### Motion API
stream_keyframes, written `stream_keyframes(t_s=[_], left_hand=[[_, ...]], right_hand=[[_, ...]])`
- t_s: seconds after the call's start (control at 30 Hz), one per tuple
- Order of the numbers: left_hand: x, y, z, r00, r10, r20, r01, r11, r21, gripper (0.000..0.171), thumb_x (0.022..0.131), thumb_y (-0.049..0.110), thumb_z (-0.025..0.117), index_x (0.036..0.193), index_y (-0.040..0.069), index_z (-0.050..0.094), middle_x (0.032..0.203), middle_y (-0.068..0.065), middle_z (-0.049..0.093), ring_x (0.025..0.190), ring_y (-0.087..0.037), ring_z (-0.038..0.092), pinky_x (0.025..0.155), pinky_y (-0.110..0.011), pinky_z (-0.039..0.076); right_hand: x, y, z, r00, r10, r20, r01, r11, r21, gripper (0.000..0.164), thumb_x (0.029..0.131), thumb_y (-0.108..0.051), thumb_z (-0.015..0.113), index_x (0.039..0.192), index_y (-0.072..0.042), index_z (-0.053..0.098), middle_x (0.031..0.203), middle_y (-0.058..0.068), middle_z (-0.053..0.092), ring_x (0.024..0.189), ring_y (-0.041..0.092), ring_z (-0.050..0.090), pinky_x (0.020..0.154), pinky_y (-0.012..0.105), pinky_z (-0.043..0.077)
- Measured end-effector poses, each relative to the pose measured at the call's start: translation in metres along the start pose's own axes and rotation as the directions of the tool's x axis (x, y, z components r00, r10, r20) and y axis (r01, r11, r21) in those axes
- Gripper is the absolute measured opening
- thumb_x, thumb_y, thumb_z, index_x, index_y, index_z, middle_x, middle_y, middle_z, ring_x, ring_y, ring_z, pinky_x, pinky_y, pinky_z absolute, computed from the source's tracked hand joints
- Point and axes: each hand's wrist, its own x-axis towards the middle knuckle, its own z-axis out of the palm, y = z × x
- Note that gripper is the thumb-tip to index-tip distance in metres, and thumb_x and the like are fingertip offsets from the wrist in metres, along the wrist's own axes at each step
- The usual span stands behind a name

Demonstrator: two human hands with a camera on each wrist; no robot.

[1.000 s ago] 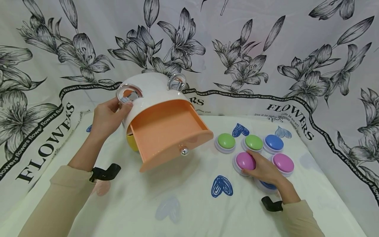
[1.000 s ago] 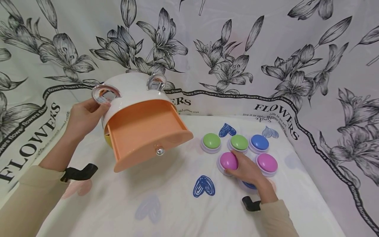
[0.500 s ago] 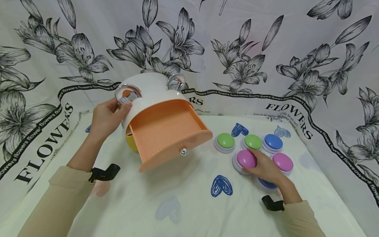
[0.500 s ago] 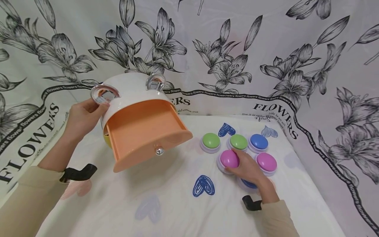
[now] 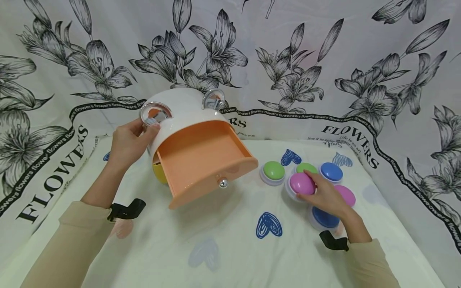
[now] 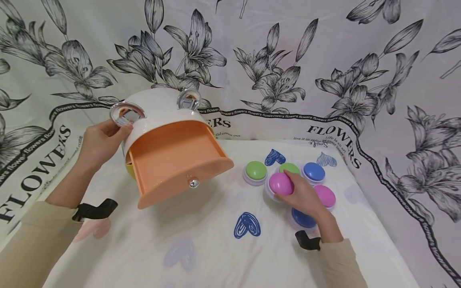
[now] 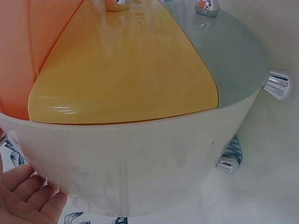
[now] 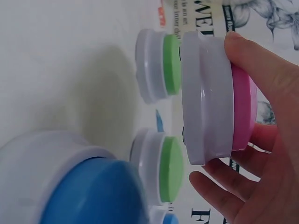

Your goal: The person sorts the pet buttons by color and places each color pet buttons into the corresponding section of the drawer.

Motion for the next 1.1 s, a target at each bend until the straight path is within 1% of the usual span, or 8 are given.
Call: stream_keyframes(t_s=[0.13,0.3,0.53,0.73,0.97,1.1], left_hand=[[0.0,0.001,0.0,1.0,-0.011,-0.001,0.011,1.0,0.002,0.067,0.086,0.054,0.052,0.137,0.011,0.046,0.14,-0.01,0.044,0.134,-0.026,0.033,0.096,-0.045,0.042],[0.0,0.002,-0.001,1.0,-0.014,0.0,0.014,1.0,0.008,0.068,0.086,0.055,0.051,0.136,0.01,0.046,0.14,-0.011,0.044,0.133,-0.027,0.034,0.096,-0.045,0.042],[0.0,0.002,-0.001,1.0,-0.013,-0.001,0.013,1.0,0.008,0.067,0.086,0.055,0.051,0.136,0.011,0.047,0.139,-0.011,0.045,0.133,-0.026,0.034,0.096,-0.045,0.042],[0.0,0.002,-0.001,1.0,-0.015,0.0,0.015,1.0,0.006,0.067,0.086,0.055,0.051,0.136,0.011,0.047,0.139,-0.011,0.045,0.133,-0.026,0.035,0.096,-0.045,0.042],[0.0,0.001,0.0,1.0,0.002,0.002,-0.002,1.0,0.003,0.066,0.086,0.054,0.052,0.136,0.01,0.047,0.139,-0.011,0.045,0.133,-0.027,0.035,0.095,-0.045,0.043],[-0.001,0.001,0.0,1.0,0.007,0.001,-0.007,1.0,-0.003,0.066,0.086,0.053,0.052,0.136,0.01,0.047,0.139,-0.011,0.045,0.133,-0.027,0.035,0.096,-0.045,0.042]], right_hand=[[0.004,-0.007,-0.006,1.0,0.001,-0.017,-0.001,1.0,-0.003,0.085,0.076,-0.042,0.073,0.141,-0.005,0.033,0.13,0.017,0.047,0.108,0.031,0.053,0.083,0.047,0.052],[0.01,-0.018,-0.015,0.999,0.009,-0.045,-0.01,1.0,-0.027,0.086,0.076,-0.04,0.074,0.141,-0.002,0.033,0.127,0.019,0.047,0.106,0.033,0.053,0.08,0.047,0.053],[0.019,-0.036,-0.03,0.999,0.022,-0.044,-0.023,1.0,-0.019,0.087,0.077,-0.04,0.072,0.143,-0.004,0.029,0.132,0.02,0.043,0.109,0.034,0.05,0.083,0.048,0.052],[0.028,-0.049,-0.04,0.997,-0.026,-0.069,0.022,0.998,-0.051,0.086,0.077,-0.041,0.072,0.142,-0.002,0.03,0.132,0.021,0.044,0.107,0.033,0.051,0.082,0.048,0.052],[0.04,-0.065,-0.048,0.995,-0.065,-0.074,0.06,0.997,-0.056,0.087,0.077,-0.043,0.071,0.143,-0.004,0.029,0.134,0.02,0.044,0.109,0.034,0.051,0.084,0.049,0.051],[0.045,-0.075,-0.052,0.992,-0.087,-0.086,0.081,0.994,-0.071,0.086,0.077,-0.042,0.072,0.143,-0.004,0.03,0.131,0.019,0.046,0.107,0.033,0.052,0.084,0.047,0.051]])
